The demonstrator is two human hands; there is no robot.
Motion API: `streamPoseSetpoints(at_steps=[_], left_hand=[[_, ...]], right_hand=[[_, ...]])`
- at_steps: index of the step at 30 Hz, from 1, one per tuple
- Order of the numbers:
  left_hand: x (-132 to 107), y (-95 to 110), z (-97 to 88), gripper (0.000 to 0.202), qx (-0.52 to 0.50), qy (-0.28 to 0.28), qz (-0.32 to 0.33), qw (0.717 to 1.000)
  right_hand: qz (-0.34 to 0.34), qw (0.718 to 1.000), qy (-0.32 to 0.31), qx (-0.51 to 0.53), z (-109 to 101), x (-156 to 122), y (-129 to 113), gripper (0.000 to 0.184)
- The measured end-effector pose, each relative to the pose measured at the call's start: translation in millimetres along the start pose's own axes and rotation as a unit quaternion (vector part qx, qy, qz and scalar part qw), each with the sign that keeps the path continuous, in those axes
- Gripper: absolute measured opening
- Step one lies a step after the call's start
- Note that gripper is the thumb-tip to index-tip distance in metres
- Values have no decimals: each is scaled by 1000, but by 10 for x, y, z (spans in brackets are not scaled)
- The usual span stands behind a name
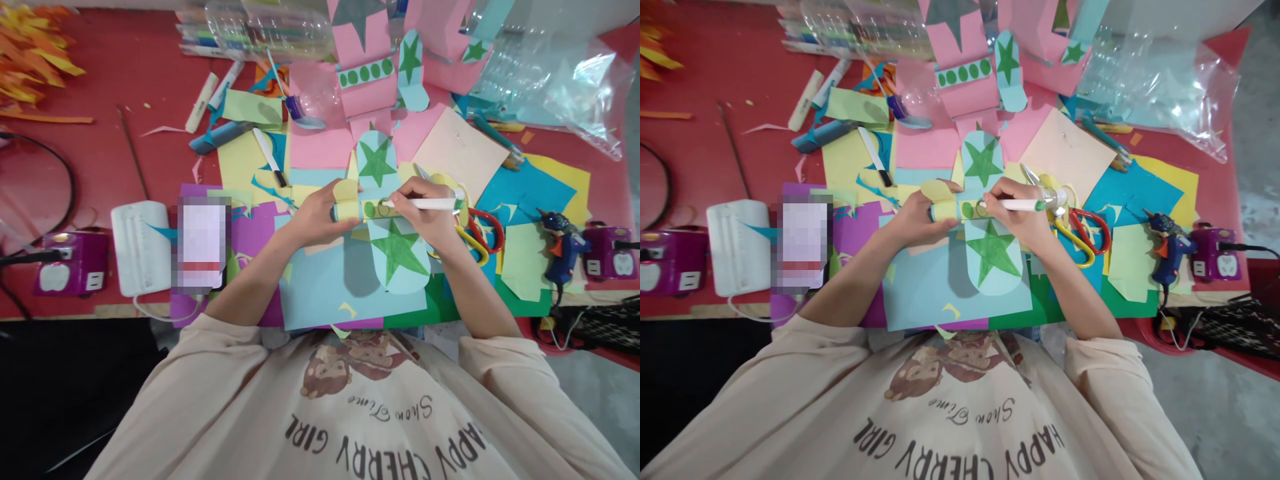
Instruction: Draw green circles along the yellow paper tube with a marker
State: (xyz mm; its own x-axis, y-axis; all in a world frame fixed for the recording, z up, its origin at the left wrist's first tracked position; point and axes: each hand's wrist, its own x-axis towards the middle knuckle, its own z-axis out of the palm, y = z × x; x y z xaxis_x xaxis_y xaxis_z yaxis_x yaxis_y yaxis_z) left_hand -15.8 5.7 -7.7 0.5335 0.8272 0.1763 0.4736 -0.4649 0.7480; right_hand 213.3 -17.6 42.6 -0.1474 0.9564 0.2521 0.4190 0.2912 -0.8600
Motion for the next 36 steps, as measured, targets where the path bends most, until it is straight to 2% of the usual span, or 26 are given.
streamPoseSetpoints(at_steps=[23,30,36], left_hand=[[1,-49,18,59,-4,3,8,1000],[-9,-51,18,58,-5,10,20,1000],[1,-45,16,60,5,3,4,1000]], right_hand=[[-7,998,-54,17,-35,36,-45,25],[-1,998,-61,6,-39,29,-23,25],[3,998,-59,22,-36,32,-43,25]])
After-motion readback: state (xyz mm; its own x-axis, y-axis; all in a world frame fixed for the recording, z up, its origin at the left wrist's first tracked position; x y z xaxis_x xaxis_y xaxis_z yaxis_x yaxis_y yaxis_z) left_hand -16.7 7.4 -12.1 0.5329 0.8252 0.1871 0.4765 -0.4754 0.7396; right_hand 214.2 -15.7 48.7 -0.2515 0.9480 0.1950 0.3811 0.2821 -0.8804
